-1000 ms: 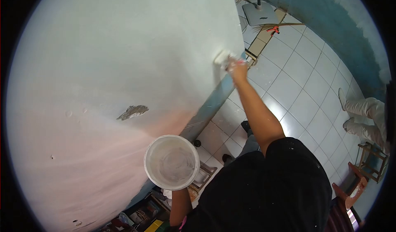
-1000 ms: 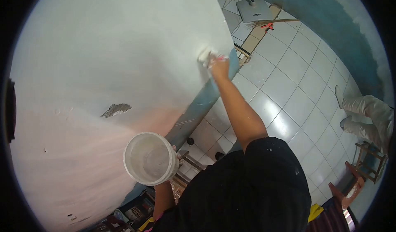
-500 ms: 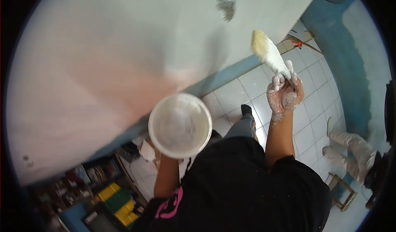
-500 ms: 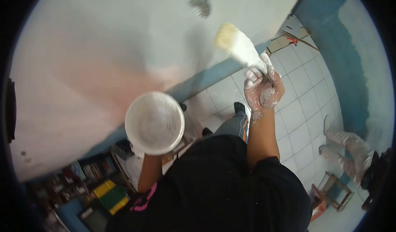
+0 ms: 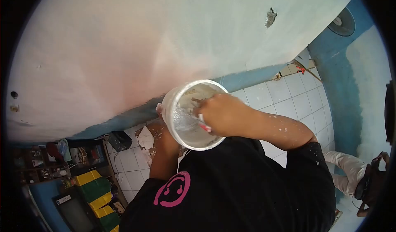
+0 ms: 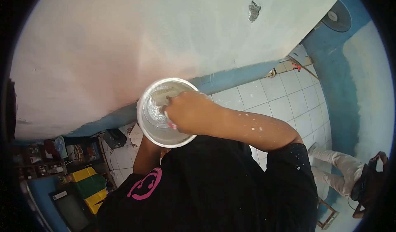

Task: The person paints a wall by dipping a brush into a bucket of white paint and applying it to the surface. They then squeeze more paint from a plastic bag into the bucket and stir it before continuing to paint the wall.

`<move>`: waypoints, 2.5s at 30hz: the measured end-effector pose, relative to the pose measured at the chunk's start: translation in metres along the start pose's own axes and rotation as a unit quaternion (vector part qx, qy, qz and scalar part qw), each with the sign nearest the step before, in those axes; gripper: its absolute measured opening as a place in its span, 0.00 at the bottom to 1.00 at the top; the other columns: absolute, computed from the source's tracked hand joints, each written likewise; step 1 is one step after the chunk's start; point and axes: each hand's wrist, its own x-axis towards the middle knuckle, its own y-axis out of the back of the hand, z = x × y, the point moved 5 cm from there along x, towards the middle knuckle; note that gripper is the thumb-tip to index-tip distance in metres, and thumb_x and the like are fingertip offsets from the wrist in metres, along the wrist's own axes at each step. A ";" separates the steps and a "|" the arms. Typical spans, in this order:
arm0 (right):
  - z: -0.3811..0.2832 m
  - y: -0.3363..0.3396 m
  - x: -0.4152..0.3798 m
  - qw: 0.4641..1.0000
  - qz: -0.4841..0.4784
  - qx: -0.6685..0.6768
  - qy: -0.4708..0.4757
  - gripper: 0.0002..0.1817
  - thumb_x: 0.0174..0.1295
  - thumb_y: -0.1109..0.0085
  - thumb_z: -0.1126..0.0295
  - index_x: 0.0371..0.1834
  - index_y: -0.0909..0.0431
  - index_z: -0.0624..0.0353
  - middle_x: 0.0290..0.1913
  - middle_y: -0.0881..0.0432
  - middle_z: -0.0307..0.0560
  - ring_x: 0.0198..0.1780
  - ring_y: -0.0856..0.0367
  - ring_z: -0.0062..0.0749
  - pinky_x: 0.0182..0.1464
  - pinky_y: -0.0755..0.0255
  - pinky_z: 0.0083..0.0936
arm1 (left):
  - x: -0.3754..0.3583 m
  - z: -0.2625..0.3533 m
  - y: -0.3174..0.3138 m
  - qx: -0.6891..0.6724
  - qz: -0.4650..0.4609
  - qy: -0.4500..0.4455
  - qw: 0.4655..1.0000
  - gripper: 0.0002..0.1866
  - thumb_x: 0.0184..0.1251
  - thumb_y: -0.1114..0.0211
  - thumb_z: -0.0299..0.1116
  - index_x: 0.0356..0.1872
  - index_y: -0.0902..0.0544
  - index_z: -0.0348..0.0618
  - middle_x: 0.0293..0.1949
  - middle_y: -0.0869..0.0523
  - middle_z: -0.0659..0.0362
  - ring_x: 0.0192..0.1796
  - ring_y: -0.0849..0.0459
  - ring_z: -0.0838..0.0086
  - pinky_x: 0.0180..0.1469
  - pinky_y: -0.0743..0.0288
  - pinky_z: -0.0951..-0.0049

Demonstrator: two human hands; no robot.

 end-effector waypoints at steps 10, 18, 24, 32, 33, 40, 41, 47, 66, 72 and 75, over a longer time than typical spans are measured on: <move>-0.041 -0.043 0.039 0.994 -0.075 -0.067 0.050 0.10 0.45 0.39 0.69 0.27 0.21 0.65 0.29 0.19 0.55 0.30 0.18 0.42 0.36 0.23 0.33 | -0.028 0.016 0.009 0.009 -0.007 -0.046 0.999 0.41 0.56 0.49 0.65 0.62 0.36 0.44 0.59 0.31 0.49 0.57 0.28 0.59 0.57 0.29 0.55; -0.047 -0.052 0.047 0.969 -0.134 -0.042 0.203 0.12 0.47 0.39 0.64 0.27 0.21 0.64 0.29 0.19 0.56 0.34 0.18 0.46 0.36 0.23 0.35 | -0.036 0.034 -0.007 0.038 -0.026 -0.063 0.997 0.42 0.55 0.48 0.66 0.63 0.37 0.44 0.60 0.32 0.48 0.57 0.28 0.58 0.56 0.28 0.54; -0.083 -0.041 0.035 0.915 -0.203 -0.148 0.316 0.13 0.47 0.39 0.62 0.29 0.20 0.62 0.30 0.19 0.56 0.38 0.18 0.47 0.36 0.21 0.38 | -0.034 0.038 -0.006 0.042 -0.034 -0.067 0.996 0.42 0.54 0.47 0.66 0.63 0.37 0.44 0.60 0.32 0.48 0.57 0.27 0.57 0.56 0.28 0.54; -0.076 -0.067 0.019 0.927 -0.219 -0.108 0.283 0.09 0.49 0.42 0.68 0.30 0.20 0.61 0.33 0.19 0.54 0.38 0.18 0.44 0.39 0.22 0.35 | -0.046 0.044 0.010 0.041 -0.033 -0.078 0.996 0.43 0.53 0.46 0.66 0.64 0.38 0.44 0.60 0.33 0.47 0.56 0.26 0.57 0.56 0.28 0.53; -0.073 -0.069 0.018 0.938 -0.225 -0.069 0.255 0.09 0.48 0.41 0.69 0.31 0.20 0.61 0.33 0.19 0.54 0.38 0.18 0.45 0.40 0.23 0.36 | -0.045 0.048 0.014 0.040 -0.035 -0.080 0.995 0.43 0.53 0.46 0.66 0.64 0.38 0.44 0.61 0.33 0.47 0.56 0.26 0.56 0.56 0.28 0.53; -0.067 -0.053 0.009 0.978 -0.197 0.027 0.059 0.15 0.45 0.39 0.69 0.37 0.22 0.63 0.33 0.20 0.57 0.37 0.20 0.51 0.42 0.26 0.38 | -0.058 0.049 0.043 0.027 -0.022 -0.103 0.994 0.44 0.52 0.45 0.66 0.64 0.39 0.44 0.61 0.33 0.46 0.56 0.26 0.56 0.56 0.28 0.53; -0.067 -0.049 0.008 0.982 -0.185 0.021 0.031 0.18 0.44 0.39 0.69 0.40 0.23 0.63 0.34 0.20 0.57 0.37 0.20 0.52 0.42 0.26 0.39 | -0.063 0.046 0.047 0.026 -0.018 -0.109 0.994 0.45 0.52 0.45 0.66 0.64 0.39 0.44 0.61 0.33 0.46 0.56 0.26 0.56 0.56 0.28 0.53; -0.022 -0.041 0.003 0.974 0.033 0.191 -0.114 0.16 0.47 0.41 0.69 0.39 0.23 0.65 0.30 0.21 0.63 0.37 0.20 0.53 0.40 0.26 0.39 | -0.076 0.021 0.066 0.015 0.005 -0.142 0.990 0.45 0.51 0.44 0.66 0.64 0.39 0.44 0.61 0.34 0.46 0.55 0.25 0.55 0.56 0.28 0.52; -0.024 -0.049 -0.011 0.921 -0.006 0.385 -0.065 0.15 0.47 0.40 0.68 0.40 0.20 0.62 0.25 0.22 0.61 0.31 0.22 0.55 0.37 0.27 0.39 | -0.122 0.006 0.027 0.100 0.103 -0.142 0.979 0.50 0.48 0.49 0.70 0.67 0.44 0.43 0.66 0.39 0.49 0.65 0.36 0.57 0.64 0.37 0.56; -0.068 -0.051 0.016 0.966 -0.092 0.231 -0.077 0.13 0.48 0.39 0.68 0.37 0.20 0.62 0.27 0.20 0.58 0.32 0.21 0.52 0.37 0.25 0.36 | -0.145 0.023 0.049 0.031 0.083 -0.159 0.983 0.51 0.48 0.49 0.70 0.67 0.45 0.43 0.66 0.40 0.49 0.65 0.37 0.57 0.65 0.37 0.56; -0.084 -0.063 0.023 0.961 -0.003 0.277 0.005 0.14 0.46 0.37 0.68 0.37 0.20 0.60 0.29 0.20 0.57 0.32 0.21 0.51 0.37 0.25 0.36 | -0.161 0.041 0.058 -0.005 0.063 -0.155 0.986 0.51 0.48 0.49 0.70 0.67 0.45 0.44 0.66 0.40 0.49 0.66 0.37 0.57 0.65 0.38 0.56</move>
